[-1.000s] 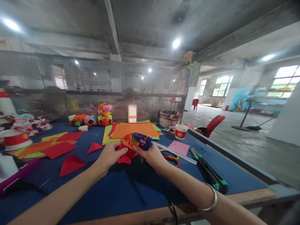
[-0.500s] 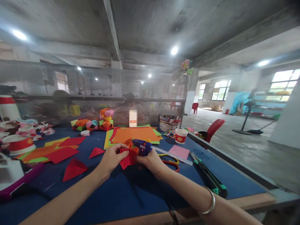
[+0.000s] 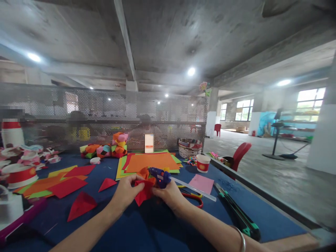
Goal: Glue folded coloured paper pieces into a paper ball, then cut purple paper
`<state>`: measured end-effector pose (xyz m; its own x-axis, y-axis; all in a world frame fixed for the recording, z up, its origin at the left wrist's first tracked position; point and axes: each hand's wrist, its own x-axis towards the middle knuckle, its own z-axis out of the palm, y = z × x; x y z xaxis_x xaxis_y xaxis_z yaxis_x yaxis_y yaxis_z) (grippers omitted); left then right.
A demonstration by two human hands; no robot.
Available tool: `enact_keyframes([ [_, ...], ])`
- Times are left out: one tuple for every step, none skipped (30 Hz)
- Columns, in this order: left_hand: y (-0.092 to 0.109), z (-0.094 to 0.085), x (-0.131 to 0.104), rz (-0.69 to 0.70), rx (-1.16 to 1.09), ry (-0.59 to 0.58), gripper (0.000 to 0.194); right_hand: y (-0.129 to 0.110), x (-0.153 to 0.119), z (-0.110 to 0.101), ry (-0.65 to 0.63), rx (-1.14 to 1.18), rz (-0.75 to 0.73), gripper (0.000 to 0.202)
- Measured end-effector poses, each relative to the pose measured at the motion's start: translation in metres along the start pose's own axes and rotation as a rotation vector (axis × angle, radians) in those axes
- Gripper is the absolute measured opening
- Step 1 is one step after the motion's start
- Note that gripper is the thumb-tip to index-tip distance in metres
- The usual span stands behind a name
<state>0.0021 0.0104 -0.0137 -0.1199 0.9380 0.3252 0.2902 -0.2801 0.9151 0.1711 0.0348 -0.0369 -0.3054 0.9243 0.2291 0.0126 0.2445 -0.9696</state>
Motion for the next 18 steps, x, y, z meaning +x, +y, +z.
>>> enact_keyframes([
  [-0.0006, -0.0003, 0.0007, -0.008, -0.017, -0.008, 0.016, -0.0001, 0.0, 0.0001, -0.008, -0.001, -0.004, 0.015],
  [-0.0015, -0.0007, 0.0014, -0.021, -0.029, -0.013, 0.017, -0.0003, -0.0002, 0.0, -0.012, -0.001, -0.007, 0.014],
  [-0.0025, -0.0011, 0.0021, -0.039, -0.035, -0.016, 0.017, -0.0005, -0.0004, -0.0003, -0.011, 0.001, -0.007, 0.014],
  [-0.0035, -0.0013, 0.0027, -0.057, -0.038, -0.015, 0.018, -0.0007, -0.0008, -0.0006, -0.006, -0.002, -0.004, 0.016],
  [-0.0045, -0.0014, 0.0032, -0.074, -0.039, -0.01, 0.019, -0.0009, -0.0014, -0.0011, -0.005, -0.013, -0.001, 0.018],
  [-0.0054, -0.0013, 0.0035, -0.087, -0.045, -0.003, 0.02, -0.0009, -0.0021, -0.0015, -0.008, -0.023, 0.002, 0.018],
  [-0.0062, -0.0009, 0.0037, -0.095, -0.058, 0.004, 0.021, -0.0009, -0.0028, -0.0019, -0.01, -0.03, 0.0, 0.018],
  [-0.0067, -0.0003, 0.0038, -0.101, -0.073, 0.015, 0.021, -0.0006, -0.0035, -0.0022, -0.012, -0.034, -0.005, 0.02],
  [-0.0071, 0.0004, 0.0039, -0.103, -0.089, 0.021, 0.02, -0.0002, -0.0042, -0.0024, -0.014, -0.036, -0.01, 0.025],
  [-0.0074, 0.0013, 0.0039, -0.102, -0.096, 0.028, 0.02, 0.0003, -0.0046, -0.0024, -0.017, -0.037, -0.012, 0.03],
  [-0.0076, 0.0023, 0.0039, -0.103, -0.098, 0.032, 0.02, 0.001, -0.0049, -0.0021, -0.025, -0.033, -0.008, 0.036],
  [-0.0077, 0.0031, 0.0038, -0.097, -0.1, 0.035, 0.02, 0.0017, -0.005, -0.0018, -0.038, -0.026, 0.0, 0.04],
  [-0.0078, 0.0039, 0.0038, -0.094, -0.099, 0.044, 0.021, 0.0024, -0.0049, -0.0013, -0.054, -0.013, 0.012, 0.044],
  [-0.008, 0.0043, 0.0037, -0.09, -0.099, 0.057, 0.022, 0.003, -0.0046, -0.0007, -0.066, 0.006, 0.025, 0.048],
  [-0.0082, 0.0046, 0.0037, -0.087, -0.102, 0.071, 0.023, 0.0033, -0.0041, -0.0002, -0.07, 0.023, 0.039, 0.054],
  [-0.0086, 0.0046, 0.0036, -0.087, -0.107, 0.084, 0.025, 0.0034, -0.0034, 0.0002, -0.065, 0.034, 0.052, 0.059],
  [-0.009, 0.0044, 0.0035, -0.085, -0.113, 0.096, 0.026, 0.0032, -0.0026, 0.0005, -0.053, 0.035, 0.061, 0.062],
  [-0.0094, 0.0043, 0.0034, -0.08, -0.12, 0.104, 0.027, 0.0028, -0.0018, 0.0005, -0.034, 0.031, 0.066, 0.062],
])
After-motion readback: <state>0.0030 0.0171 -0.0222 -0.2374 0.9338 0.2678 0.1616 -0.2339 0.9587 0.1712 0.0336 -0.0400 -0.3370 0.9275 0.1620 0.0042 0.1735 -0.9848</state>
